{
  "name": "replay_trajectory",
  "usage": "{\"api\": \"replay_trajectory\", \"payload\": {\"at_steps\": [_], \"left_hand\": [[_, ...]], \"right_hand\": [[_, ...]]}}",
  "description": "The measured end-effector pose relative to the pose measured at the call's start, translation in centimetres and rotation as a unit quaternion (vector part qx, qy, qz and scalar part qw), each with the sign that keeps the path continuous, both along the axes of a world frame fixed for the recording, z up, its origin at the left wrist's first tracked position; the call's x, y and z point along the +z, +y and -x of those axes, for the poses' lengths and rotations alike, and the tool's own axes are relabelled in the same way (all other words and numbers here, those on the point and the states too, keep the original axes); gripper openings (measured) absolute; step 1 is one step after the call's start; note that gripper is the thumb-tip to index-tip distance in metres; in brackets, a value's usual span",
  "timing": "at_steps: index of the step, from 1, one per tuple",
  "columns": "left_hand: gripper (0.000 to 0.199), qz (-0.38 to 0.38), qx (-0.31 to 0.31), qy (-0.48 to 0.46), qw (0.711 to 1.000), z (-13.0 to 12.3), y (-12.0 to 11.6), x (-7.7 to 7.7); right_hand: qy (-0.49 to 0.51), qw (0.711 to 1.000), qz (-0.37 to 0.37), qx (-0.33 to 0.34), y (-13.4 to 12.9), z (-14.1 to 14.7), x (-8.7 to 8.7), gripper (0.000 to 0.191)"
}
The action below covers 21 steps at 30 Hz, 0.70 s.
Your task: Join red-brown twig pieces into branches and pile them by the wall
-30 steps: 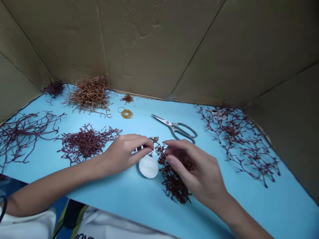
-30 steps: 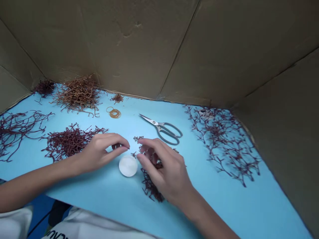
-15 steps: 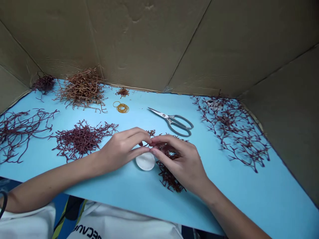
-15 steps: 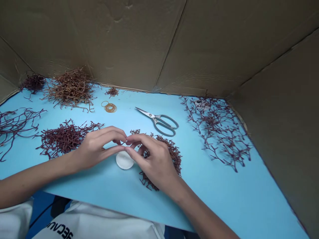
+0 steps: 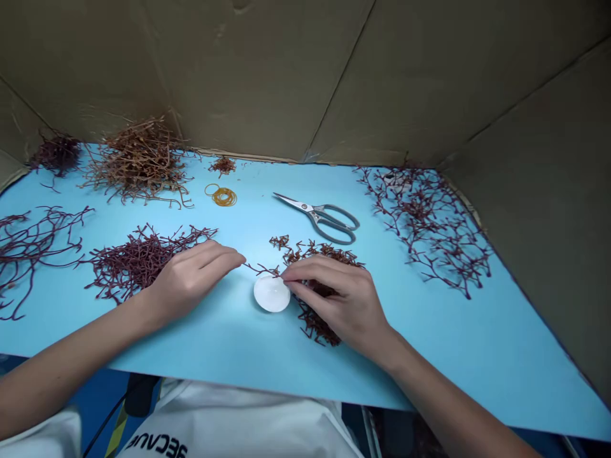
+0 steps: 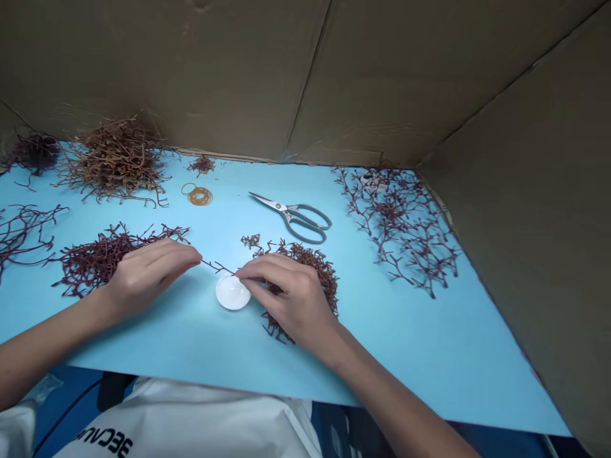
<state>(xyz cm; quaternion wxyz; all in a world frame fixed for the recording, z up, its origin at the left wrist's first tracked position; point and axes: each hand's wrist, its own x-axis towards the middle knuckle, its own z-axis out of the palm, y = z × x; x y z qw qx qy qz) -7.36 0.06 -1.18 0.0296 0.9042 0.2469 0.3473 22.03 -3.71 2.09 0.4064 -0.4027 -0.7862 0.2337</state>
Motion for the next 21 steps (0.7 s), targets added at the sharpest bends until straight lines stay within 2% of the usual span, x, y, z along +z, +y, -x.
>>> {"api": "replay_trajectory", "payload": {"at_steps": [5,10,16,21], "left_hand": [[0.02,0.021,0.028,0.009,0.999,-0.6,0.4,0.1],[0.018,0.097,-0.049,-0.008,0.994,-0.7,1.0,0.2],[0.016,0.106,-0.025,-0.051,0.993,-0.4,1.1,0.4],[0.022,0.134,-0.035,-0.079,0.987,-0.3,1.0,0.7]], "right_hand": [[0.023,1.0,0.018,-0.005,-0.2,0.2,-0.4,0.014],[0.026,0.999,0.014,0.012,0.1,0.2,-0.9,0.012],[-0.083,0.995,-0.042,0.048,0.4,0.2,-1.2,0.012],[-0.173,0.979,-0.101,0.035,0.2,0.3,-1.1,0.008]]}}
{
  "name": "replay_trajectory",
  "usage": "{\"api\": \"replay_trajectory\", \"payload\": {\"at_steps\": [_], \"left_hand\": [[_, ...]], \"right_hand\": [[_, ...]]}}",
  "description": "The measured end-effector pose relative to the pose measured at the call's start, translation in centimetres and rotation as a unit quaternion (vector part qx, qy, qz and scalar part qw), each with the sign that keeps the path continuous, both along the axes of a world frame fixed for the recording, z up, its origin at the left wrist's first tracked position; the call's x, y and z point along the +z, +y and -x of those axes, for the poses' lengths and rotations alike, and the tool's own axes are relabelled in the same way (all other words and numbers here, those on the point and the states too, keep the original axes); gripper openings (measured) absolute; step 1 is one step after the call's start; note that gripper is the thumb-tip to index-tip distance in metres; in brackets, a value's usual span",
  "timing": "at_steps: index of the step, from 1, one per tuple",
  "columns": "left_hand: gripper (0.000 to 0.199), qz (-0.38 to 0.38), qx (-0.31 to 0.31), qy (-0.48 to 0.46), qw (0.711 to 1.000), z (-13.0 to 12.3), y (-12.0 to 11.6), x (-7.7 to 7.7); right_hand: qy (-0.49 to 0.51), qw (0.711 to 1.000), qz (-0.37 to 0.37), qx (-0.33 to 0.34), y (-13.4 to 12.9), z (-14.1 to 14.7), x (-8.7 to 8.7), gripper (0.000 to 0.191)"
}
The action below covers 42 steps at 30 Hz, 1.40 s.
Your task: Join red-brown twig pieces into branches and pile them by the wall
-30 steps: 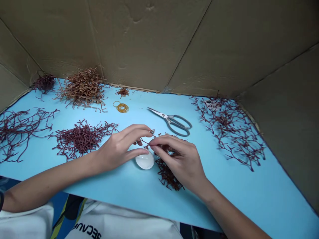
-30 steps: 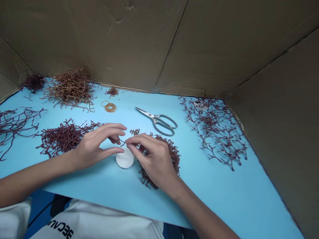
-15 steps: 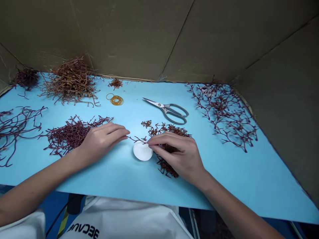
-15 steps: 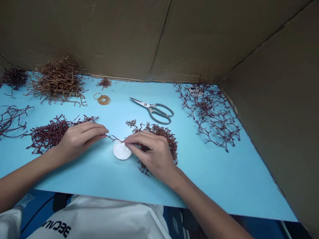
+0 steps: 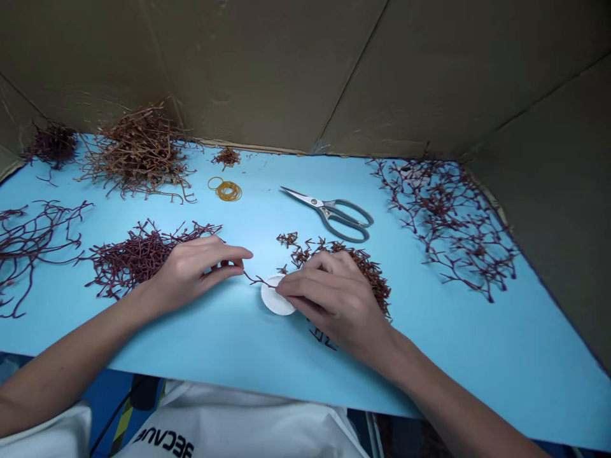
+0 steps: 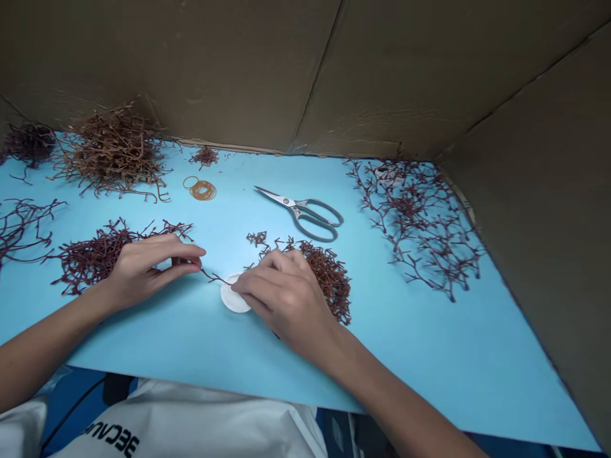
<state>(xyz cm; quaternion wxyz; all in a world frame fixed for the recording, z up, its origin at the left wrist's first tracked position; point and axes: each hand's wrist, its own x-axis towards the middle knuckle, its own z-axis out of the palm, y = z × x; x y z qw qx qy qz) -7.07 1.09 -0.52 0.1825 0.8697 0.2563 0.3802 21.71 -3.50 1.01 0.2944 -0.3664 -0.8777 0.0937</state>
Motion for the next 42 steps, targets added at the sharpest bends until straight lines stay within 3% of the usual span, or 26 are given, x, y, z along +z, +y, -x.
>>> {"api": "replay_trajectory", "payload": {"at_steps": [9,16,24,35,42], "left_hand": [[0.014,-0.02,0.002,0.0,1.0,0.2,0.0,0.8],[0.012,-0.024,0.021,0.002,0.999,0.5,-0.2,1.2],[0.01,-0.019,0.06,-0.03,0.998,0.4,-0.5,1.3],[0.013,0.034,-0.022,-0.011,0.999,-1.0,-1.3,0.0],[0.019,0.012,-0.046,0.013,0.999,-0.6,-1.1,0.0]], "right_hand": [[-0.005,1.0,-0.005,0.013,0.4,0.7,-0.1,0.009],[0.002,0.999,0.039,0.021,0.3,0.9,-0.5,0.009],[0.067,0.994,0.088,-0.006,0.2,0.6,0.2,0.008],[0.011,0.999,0.028,-0.018,0.0,-1.2,0.2,0.009],[-0.036,0.999,-0.009,-0.005,-0.9,-1.2,0.6,0.017]]}}
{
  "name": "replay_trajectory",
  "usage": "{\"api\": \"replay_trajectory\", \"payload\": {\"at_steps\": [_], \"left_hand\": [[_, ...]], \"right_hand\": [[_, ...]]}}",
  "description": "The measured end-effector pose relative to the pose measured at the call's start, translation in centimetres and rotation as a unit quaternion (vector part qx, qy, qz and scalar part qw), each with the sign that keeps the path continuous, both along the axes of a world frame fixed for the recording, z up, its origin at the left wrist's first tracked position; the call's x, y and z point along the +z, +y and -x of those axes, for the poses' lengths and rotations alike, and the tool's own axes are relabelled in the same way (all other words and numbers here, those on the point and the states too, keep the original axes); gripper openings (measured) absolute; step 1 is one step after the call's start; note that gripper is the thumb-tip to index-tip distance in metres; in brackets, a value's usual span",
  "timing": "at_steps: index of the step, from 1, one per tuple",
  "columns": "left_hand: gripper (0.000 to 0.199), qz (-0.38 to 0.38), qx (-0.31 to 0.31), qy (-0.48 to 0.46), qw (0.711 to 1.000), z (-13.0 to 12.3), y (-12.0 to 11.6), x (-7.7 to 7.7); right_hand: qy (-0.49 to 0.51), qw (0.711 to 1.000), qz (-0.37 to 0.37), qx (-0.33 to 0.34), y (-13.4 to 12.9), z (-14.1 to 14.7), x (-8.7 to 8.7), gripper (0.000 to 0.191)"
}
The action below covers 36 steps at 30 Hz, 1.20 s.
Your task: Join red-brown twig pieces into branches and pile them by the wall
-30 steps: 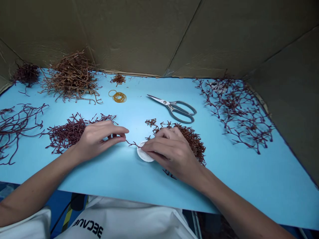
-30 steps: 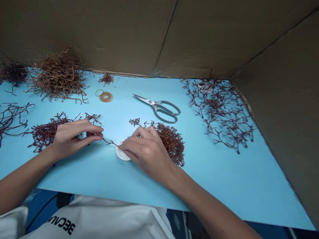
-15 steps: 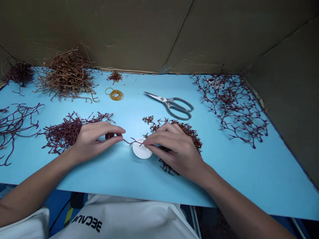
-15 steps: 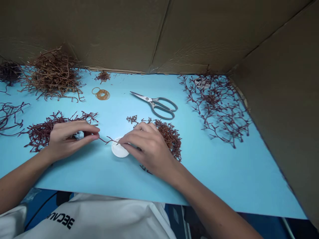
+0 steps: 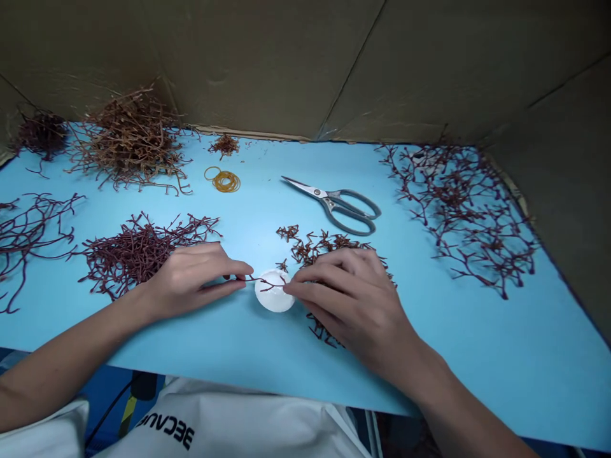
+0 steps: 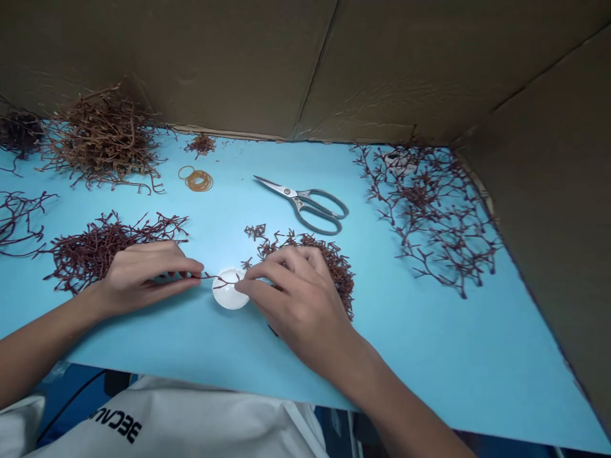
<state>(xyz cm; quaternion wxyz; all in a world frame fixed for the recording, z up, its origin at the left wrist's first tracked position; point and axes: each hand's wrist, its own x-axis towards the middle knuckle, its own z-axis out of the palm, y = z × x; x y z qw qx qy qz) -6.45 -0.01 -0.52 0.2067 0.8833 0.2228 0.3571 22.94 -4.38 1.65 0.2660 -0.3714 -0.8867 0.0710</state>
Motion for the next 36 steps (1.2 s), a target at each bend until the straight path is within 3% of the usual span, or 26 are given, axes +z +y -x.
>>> {"api": "replay_trajectory", "payload": {"at_steps": [12,21,32,36], "left_hand": [[0.027,0.008,-0.023,0.029,0.999,-0.1,-0.4,0.9],[0.017,0.005,0.018,-0.022,1.0,-0.1,-0.2,1.3],[0.01,-0.01,0.013,-0.018,1.0,-0.6,-0.2,0.2],[0.011,-0.013,0.023,-0.009,1.0,-0.8,-0.3,-0.2]], "right_hand": [[-0.059,0.998,-0.026,0.014,-0.3,0.7,-0.2,0.023],[-0.022,0.999,-0.029,0.014,-0.3,0.6,-0.5,0.018],[-0.027,1.0,-0.002,0.014,-0.1,-0.1,-0.4,0.019],[-0.042,0.998,-0.034,0.017,-0.2,-0.1,-0.5,0.02]]}}
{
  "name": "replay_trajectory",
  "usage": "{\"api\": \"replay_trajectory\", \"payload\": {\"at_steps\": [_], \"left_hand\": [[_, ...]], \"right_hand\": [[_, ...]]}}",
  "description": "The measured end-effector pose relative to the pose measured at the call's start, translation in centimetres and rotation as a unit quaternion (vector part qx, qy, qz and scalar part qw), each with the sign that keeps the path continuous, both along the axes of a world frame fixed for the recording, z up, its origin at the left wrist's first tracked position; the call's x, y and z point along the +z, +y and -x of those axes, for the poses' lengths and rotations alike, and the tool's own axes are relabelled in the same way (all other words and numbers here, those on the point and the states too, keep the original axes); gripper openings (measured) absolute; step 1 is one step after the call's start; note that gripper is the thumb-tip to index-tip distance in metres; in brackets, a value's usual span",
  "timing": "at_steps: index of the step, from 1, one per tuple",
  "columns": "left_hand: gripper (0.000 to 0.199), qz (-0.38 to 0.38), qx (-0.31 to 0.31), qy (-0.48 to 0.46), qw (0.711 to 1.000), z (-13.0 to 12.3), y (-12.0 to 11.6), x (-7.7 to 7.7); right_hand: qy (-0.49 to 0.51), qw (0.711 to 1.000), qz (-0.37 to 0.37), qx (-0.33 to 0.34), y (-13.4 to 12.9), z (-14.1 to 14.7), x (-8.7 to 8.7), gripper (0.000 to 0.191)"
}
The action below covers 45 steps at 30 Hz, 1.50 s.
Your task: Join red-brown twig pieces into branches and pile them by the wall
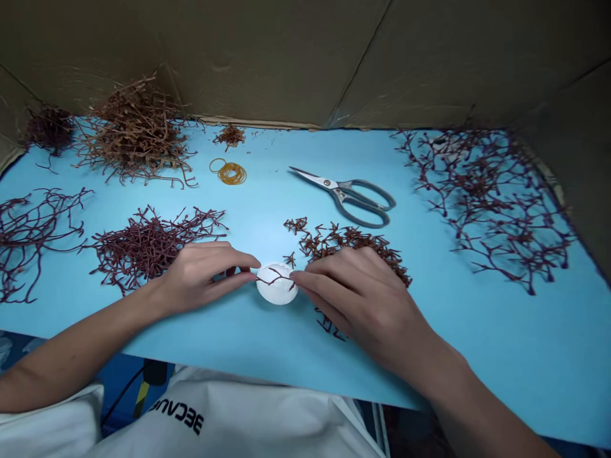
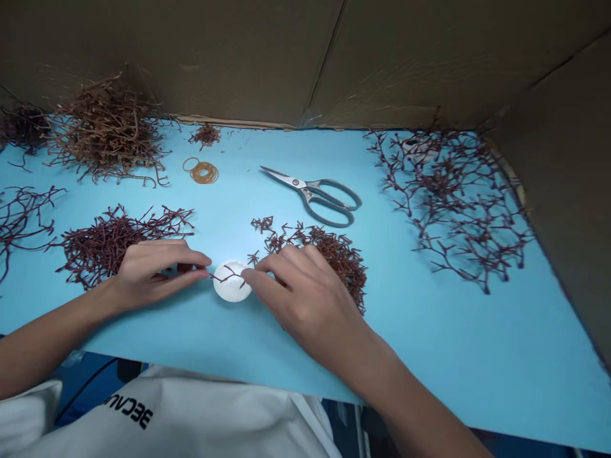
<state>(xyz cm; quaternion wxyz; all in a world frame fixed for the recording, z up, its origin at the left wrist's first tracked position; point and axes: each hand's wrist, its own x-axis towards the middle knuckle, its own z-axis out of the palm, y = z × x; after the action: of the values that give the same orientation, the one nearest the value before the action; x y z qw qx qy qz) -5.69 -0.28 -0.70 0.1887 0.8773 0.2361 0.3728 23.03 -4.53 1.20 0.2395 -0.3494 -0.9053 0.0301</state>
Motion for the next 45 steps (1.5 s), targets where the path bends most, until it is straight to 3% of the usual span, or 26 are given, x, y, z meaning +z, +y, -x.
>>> {"api": "replay_trajectory", "payload": {"at_steps": [11,24,32,39,45], "left_hand": [[0.01,0.02,0.02,0.014,1.0,-0.3,-0.3,-0.4],[0.017,0.038,-0.018,0.042,0.998,0.3,0.0,-0.7],[0.017,0.16,0.007,0.006,0.987,0.1,-0.2,-0.4],[0.018,0.298,0.037,-0.045,0.953,-0.4,-0.2,-0.4],[0.016,0.294,0.052,-0.056,0.953,-0.4,-0.2,-0.4]], "right_hand": [[-0.016,0.999,-0.045,-0.013,0.0,0.4,0.3,0.023],[-0.044,0.999,-0.029,-0.009,0.2,0.4,-0.2,0.019],[-0.031,0.999,-0.033,-0.009,0.2,0.6,-0.2,0.012],[-0.026,0.999,-0.039,-0.013,0.0,0.6,-0.7,0.011],[-0.009,0.999,-0.044,-0.012,-0.1,0.7,-0.5,0.01]]}}
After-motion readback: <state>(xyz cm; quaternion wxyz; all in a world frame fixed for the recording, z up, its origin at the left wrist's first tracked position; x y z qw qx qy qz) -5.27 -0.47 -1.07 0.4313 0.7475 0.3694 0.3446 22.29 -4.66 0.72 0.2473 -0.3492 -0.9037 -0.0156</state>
